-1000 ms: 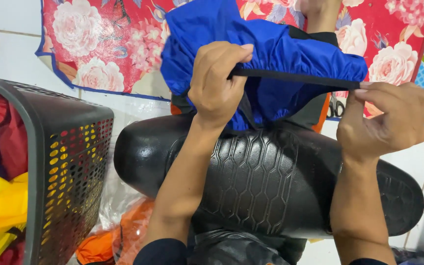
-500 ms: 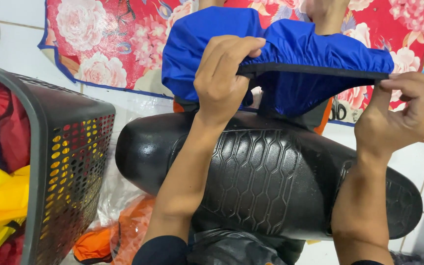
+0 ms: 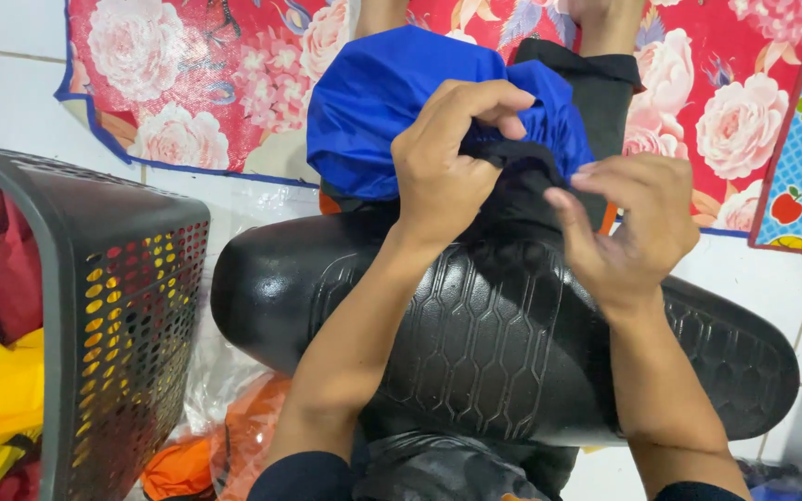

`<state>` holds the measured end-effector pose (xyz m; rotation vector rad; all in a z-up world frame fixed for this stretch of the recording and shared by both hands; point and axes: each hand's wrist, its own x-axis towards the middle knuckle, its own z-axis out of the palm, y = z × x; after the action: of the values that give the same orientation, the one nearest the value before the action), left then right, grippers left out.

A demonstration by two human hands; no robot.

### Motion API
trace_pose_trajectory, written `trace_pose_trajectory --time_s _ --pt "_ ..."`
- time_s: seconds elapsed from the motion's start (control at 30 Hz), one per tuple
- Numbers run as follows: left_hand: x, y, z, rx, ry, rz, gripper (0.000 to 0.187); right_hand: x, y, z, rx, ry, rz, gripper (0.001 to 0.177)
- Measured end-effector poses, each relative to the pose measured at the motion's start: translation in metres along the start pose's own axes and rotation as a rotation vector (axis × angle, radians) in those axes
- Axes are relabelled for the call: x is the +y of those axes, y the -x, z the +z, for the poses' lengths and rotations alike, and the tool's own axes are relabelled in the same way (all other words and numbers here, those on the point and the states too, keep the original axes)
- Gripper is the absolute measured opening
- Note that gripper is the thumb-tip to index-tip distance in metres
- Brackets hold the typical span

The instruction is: Trimming a blue elasticated seat cover with scissors and fitting it onto a motorcycle seat.

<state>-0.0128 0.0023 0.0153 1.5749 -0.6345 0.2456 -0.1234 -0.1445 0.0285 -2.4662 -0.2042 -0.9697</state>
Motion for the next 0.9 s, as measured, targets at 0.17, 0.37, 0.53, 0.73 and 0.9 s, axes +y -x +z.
trace_pose_trajectory --time_s 0.17,0.37,0.53,0.73,0.9 --pt "0.007 0.005 0.007 -0.101 0.101 -0.101 0.055 -0.008 0.004 0.001 0.052 -0.017 0.009 0.023" --pt "0.014 0.004 0.008 -0.226 0.128 -0.054 0.042 -0.007 0.002 -0.005 0.048 0.014 0.024 0.016" --pt "0.014 -0.002 0.006 -0.313 0.122 0.028 0.052 -0.007 -0.001 -0.009 0.073 0.065 0.013 0.012" --pt "0.006 -0.009 -0.011 -0.671 -0.051 0.061 0.041 0.000 0.002 -0.014 0.073 0.096 0.094 0.010" --pt "-0.004 -0.007 -0.009 -0.612 -0.134 0.092 0.025 0.005 0.007 -0.011 0.088 0.002 0.216 0.007"
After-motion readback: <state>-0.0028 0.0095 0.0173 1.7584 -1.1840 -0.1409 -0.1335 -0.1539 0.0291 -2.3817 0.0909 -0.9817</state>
